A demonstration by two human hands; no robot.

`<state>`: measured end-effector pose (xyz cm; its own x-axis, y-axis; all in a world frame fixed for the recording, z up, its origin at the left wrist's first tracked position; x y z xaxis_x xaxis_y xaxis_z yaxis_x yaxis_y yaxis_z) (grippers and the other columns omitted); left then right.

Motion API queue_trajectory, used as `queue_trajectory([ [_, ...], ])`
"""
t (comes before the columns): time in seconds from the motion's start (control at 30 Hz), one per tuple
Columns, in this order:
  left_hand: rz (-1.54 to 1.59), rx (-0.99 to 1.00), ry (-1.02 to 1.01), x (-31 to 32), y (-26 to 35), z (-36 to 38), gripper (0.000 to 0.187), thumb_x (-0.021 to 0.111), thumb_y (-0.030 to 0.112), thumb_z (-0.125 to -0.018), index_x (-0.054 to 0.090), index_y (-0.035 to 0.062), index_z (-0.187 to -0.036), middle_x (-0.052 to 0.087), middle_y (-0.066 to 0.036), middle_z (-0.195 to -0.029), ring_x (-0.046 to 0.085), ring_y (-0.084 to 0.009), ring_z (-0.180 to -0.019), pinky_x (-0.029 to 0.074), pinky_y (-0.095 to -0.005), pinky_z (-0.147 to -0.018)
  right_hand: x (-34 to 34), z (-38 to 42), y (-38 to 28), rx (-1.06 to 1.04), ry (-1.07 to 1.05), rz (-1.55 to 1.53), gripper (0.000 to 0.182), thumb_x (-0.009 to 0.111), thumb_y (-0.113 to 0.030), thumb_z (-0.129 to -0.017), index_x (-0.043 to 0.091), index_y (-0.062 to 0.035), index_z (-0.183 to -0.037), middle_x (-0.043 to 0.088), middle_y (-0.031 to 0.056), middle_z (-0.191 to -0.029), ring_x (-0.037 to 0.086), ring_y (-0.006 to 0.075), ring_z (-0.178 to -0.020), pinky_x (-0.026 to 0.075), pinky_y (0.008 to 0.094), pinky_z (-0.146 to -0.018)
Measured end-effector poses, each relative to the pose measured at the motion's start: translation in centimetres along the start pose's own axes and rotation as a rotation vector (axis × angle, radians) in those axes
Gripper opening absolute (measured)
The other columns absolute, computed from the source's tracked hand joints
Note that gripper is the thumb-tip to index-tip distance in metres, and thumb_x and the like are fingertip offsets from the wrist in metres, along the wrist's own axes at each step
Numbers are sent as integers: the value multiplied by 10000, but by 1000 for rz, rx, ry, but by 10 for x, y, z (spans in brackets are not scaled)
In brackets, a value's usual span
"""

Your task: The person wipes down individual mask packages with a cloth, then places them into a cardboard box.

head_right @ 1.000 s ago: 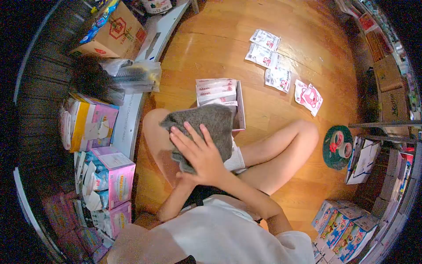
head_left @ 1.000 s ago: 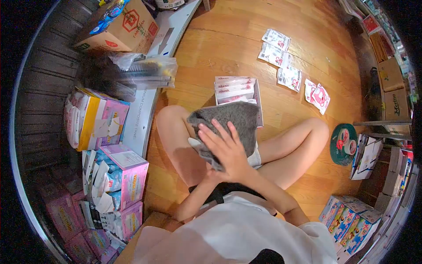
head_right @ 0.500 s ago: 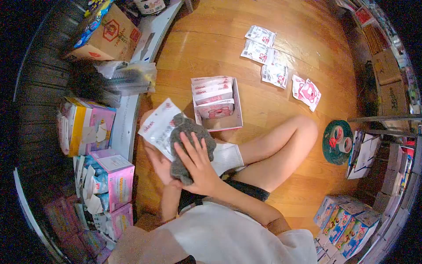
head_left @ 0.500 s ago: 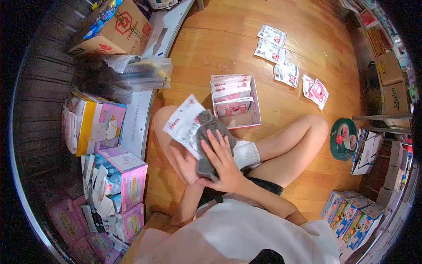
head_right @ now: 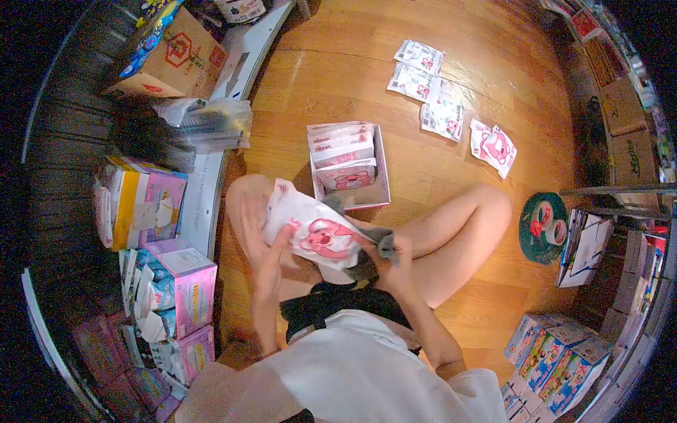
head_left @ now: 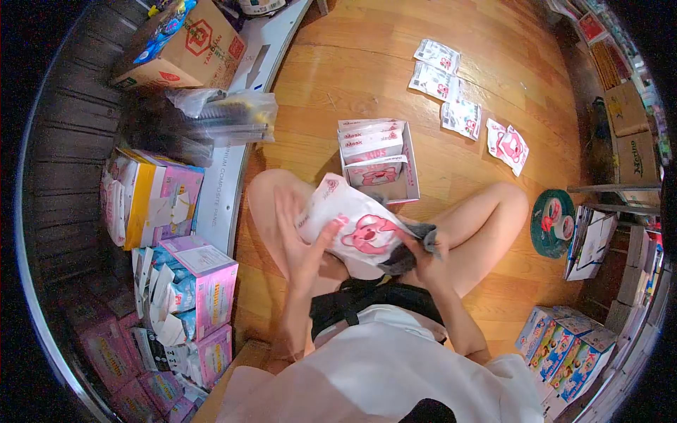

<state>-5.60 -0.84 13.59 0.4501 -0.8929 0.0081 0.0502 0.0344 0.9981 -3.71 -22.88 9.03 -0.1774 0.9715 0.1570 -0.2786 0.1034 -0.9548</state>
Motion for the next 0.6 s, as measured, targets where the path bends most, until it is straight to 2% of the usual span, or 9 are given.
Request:
queue_trajectory([
  [0.07,113,-188,-166,-9,-3,-3,742,732,42,-813,313,-61,-1417,544,-175,-1286,576,-195,-1111,473,-313,-929,-1,3,-34,61,74,-113,215,698,-14,-819,689,38,-1028,695,86,-964,645,167,-891,492,286,-854],
  [0.1,57,-238,-271,-11,-3,-5,636,727,32,-816,395,-66,-1349,589,-160,-1203,602,-181,-1049,488,-293,-887,-2,4,-35,127,92,-345,227,735,-17,-782,691,32,-999,691,75,-927,638,140,-819,506,271,-773],
  [0.17,-57,-341,-478,-13,-1,-7,433,717,12,-821,558,-77,-1214,678,-130,-1037,652,-153,-925,519,-252,-803,-22,7,-15,142,160,-179,148,701,8,-805,678,48,-946,699,93,-954,641,146,-864,503,277,-809],
  [0.2,-82,-310,-461,-9,2,-6,351,709,9,-827,597,-70,-1150,687,-118,-1003,655,-144,-908,519,-249,-794,-32,8,-8,150,194,-96,109,684,21,-817,671,56,-920,702,102,-967,642,149,-886,502,280,-827],
  [0.27,-132,-250,-425,5,13,-4,193,693,3,-838,673,-57,-1021,704,-92,-934,659,-126,-875,519,-243,-775,-47,13,-19,125,203,60,197,742,12,-755,667,41,-935,693,112,-976,643,157,-873,502,287,-809],
  [0.33,-141,-180,-440,11,25,-8,182,664,-17,-846,674,-44,-1026,706,-90,-952,659,-126,-880,521,-247,-760,-66,19,-18,141,247,103,220,765,1,-735,663,28,-928,688,100,-955,640,157,-852,502,288,-793],
  [0.37,-144,-145,-450,15,32,-11,181,650,-27,-851,675,-37,-1029,707,-88,-962,659,-126,-882,523,-249,-752,-71,18,-16,96,287,-63,199,765,-20,-749,656,7,-913,676,77,-897,627,152,-819,497,283,-775],
  [0.47,-290,100,-533,24,55,-35,227,654,-47,-819,664,-60,-1045,709,-101,-942,675,-163,-885,528,-280,-803,-92,16,-21,63,478,-229,177,750,-26,-770,645,-5,-912,660,60,-873,615,154,-823,491,279,-779],
  [0.6,-535,353,-638,44,47,-70,244,593,-74,-826,650,-41,-1061,709,-142,-920,692,-175,-880,532,-285,-772,-106,9,-18,90,561,-354,191,737,-39,-793,631,-22,-951,652,54,-911,608,159,-858,485,283,-785],
])
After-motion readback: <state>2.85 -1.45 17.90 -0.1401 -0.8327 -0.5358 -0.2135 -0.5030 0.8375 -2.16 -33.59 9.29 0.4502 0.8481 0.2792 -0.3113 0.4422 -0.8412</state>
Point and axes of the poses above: each hand's wrist, its own z-axis away from the middle knuckle, its own x-axis out of the palm, y = z × x, the point moved 1 cm from there along -z, towards the middle knuckle
